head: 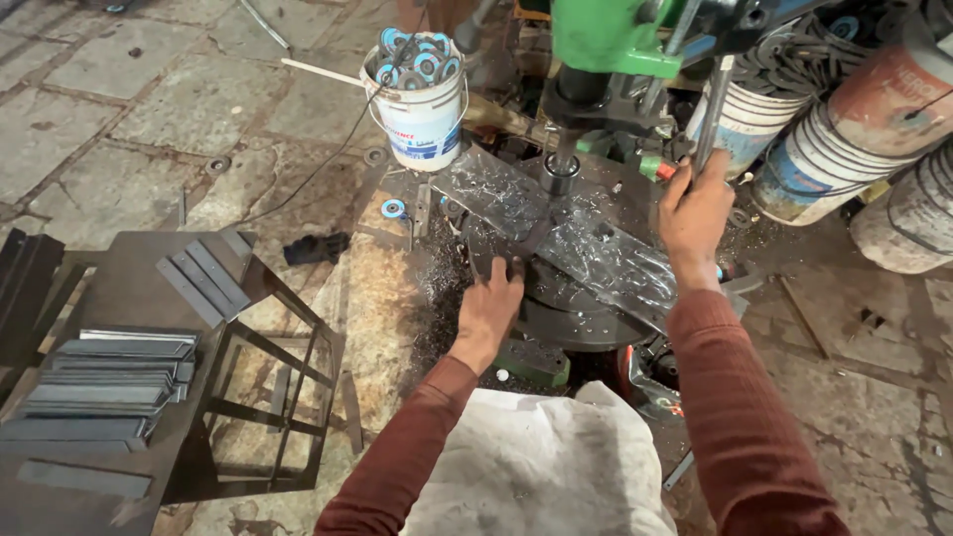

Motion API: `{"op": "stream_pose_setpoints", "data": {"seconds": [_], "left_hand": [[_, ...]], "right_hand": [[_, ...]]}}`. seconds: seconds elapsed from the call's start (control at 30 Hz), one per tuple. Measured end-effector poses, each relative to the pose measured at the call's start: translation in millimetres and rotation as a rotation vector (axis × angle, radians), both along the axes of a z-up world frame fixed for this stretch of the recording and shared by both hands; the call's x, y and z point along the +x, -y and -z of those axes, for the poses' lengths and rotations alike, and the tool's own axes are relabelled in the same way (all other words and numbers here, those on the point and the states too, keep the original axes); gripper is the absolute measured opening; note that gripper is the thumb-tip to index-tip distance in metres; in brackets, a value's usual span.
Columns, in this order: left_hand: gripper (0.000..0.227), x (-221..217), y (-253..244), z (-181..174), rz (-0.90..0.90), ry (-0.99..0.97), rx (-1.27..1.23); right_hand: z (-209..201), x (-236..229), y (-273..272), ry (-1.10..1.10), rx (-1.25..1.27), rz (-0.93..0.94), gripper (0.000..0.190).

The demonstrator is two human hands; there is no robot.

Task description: Using a drill press to drill holes into small metal plates.

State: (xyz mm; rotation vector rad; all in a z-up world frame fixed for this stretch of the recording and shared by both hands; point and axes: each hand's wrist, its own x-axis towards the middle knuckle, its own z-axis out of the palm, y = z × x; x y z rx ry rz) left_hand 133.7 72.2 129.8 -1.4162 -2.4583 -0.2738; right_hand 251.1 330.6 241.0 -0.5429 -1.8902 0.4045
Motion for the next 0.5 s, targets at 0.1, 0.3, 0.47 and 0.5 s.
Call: {"op": "stream_pose_setpoints", "data": {"seconds": [0.1, 0.3, 0.47, 0.5], "left_hand": [[0.048, 0.9, -0.2, -8.7, -0.009, -0.004, 0.039], [0.053, -1.2, -4.0, 0.9, -0.063, -0.195, 0.05], [0.053, 2.6, -0.1, -10.6, -0.024, -0.082, -0.017], [0.052, 4.2, 1.9, -11.1, -0.024, -0.086, -0.019]], "right_hand": [[-2.7, -0.5, 0.2, 0.008, -0.008, 0.0, 0.013], [-0.7, -4.5, -5.9, 0.004, 0.033, 0.011, 0.016], [5.1, -7.0, -12.2, 0.035, 0.028, 0.031, 0.017], [9.2, -5.4, -13.1, 0.043, 0.02, 0.035, 0.017]]}}
